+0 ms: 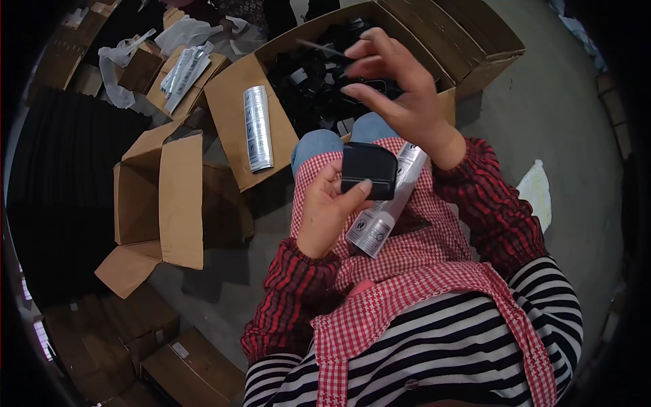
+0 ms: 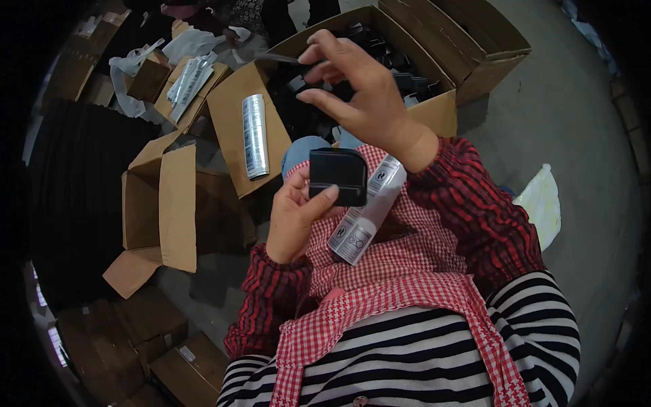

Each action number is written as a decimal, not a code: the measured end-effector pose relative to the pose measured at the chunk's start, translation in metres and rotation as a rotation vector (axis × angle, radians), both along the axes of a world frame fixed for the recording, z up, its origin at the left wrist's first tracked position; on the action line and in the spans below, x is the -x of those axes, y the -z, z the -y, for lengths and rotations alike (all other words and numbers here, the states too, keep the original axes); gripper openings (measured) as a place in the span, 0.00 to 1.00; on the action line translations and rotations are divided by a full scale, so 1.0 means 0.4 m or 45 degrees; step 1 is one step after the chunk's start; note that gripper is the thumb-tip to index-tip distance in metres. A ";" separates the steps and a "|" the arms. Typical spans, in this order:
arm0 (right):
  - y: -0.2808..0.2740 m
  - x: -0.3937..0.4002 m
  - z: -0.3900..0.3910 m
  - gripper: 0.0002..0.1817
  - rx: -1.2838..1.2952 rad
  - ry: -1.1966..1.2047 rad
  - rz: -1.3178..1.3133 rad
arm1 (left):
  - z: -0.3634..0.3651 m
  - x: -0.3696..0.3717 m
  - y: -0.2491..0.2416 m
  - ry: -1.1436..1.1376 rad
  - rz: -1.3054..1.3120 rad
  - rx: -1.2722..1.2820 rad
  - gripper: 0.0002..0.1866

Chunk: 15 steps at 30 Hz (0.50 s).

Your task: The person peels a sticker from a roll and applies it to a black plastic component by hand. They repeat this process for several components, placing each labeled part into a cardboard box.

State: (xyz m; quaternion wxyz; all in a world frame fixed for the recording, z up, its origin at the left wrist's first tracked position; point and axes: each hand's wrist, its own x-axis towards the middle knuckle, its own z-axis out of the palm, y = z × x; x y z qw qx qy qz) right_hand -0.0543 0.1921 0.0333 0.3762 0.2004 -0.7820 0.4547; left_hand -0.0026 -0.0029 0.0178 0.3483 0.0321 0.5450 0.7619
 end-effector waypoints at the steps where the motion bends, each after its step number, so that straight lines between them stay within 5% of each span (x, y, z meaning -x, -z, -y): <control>1: -0.028 -0.037 0.011 0.27 0.158 -0.057 0.099 | 0.010 0.012 0.007 -0.039 0.001 -0.031 0.18; 4: -0.005 -0.118 0.017 0.21 0.551 -0.503 0.496 | 0.025 0.027 0.031 -0.116 -0.056 -0.038 0.16; 7: 0.040 -0.142 0.004 0.17 0.402 -0.535 0.554 | 0.010 0.024 0.020 -0.135 -0.062 -0.111 0.16; 11: 0.026 -0.181 0.027 0.18 0.798 -0.506 0.600 | 0.004 0.025 0.026 -0.169 -0.060 -0.067 0.18; 15: 0.033 -0.164 0.008 0.18 0.578 -0.447 0.597 | 0.006 0.023 0.019 -0.164 -0.098 -0.147 0.19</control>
